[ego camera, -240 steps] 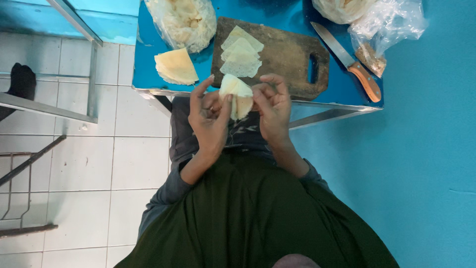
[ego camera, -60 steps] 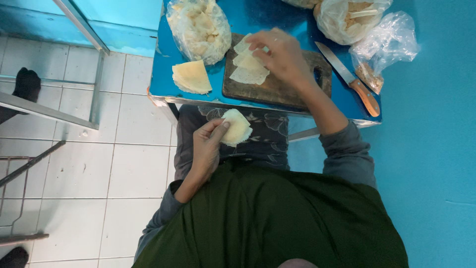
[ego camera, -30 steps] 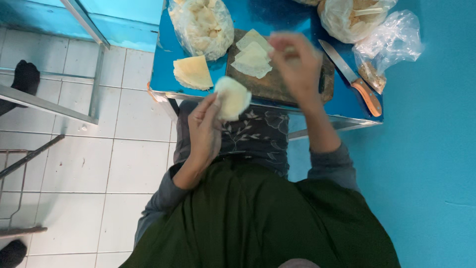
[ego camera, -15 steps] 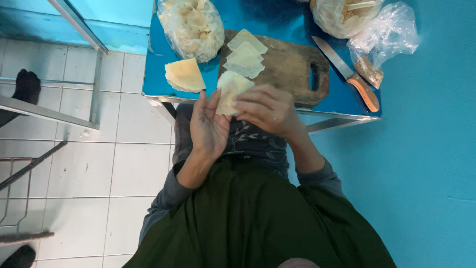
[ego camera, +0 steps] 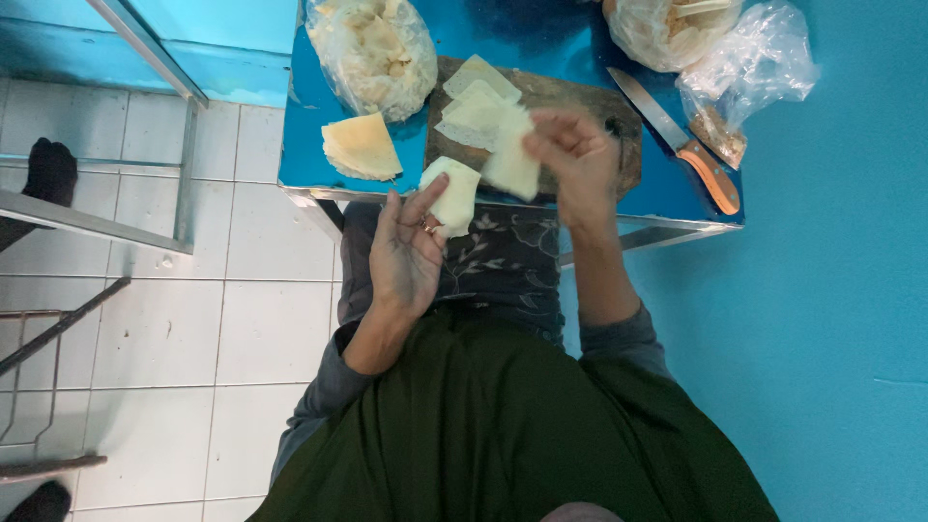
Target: The person sits at a small blue table and tears pieces off a large clump of dried cracker sheets, placing each separated piece onto a wooden cutting board. After building a stack of pieces, the person transfers them into a plastic bag on the table.
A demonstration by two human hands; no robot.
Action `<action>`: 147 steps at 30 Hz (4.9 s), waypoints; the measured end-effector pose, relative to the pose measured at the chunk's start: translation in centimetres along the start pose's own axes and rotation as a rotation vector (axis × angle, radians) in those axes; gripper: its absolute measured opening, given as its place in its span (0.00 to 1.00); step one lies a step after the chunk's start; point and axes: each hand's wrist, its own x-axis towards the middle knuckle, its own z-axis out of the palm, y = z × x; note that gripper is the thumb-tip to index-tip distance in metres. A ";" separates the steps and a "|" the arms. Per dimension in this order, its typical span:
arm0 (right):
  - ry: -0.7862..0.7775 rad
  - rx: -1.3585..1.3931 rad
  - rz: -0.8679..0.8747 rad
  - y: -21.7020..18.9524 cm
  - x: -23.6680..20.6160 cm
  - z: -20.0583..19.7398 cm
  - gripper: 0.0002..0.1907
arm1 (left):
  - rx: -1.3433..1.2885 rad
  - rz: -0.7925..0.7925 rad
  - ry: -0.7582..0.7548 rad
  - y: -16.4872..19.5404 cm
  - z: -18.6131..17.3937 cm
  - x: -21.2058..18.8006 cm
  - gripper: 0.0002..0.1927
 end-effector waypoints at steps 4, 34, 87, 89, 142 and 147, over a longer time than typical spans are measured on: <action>-0.034 -0.350 -0.395 -1.6 2.3 0.5 0.13 | 0.002 0.023 -0.004 0.2 -0.1 -0.4 0.31; -0.179 -0.695 -0.765 -4.1 -6.9 3.7 0.20 | 0.125 0.162 -0.257 -0.5 4.9 -0.8 0.34; -0.147 -0.358 -0.379 -4.9 -7.1 3.3 0.24 | 0.101 0.032 -0.112 -1.6 2.8 -1.0 0.17; -0.108 -0.487 -0.497 -4.4 -7.2 3.5 0.24 | 0.182 0.067 -0.106 -2.1 2.6 -0.8 0.14; -0.463 -0.354 -0.364 -6.1 7.6 -1.2 0.22 | 0.352 0.571 0.110 5.2 0.7 -1.2 0.14; -0.370 -0.371 -0.233 -3.6 9.5 -7.1 0.22 | 0.378 0.506 0.180 3.8 -2.6 -0.9 0.14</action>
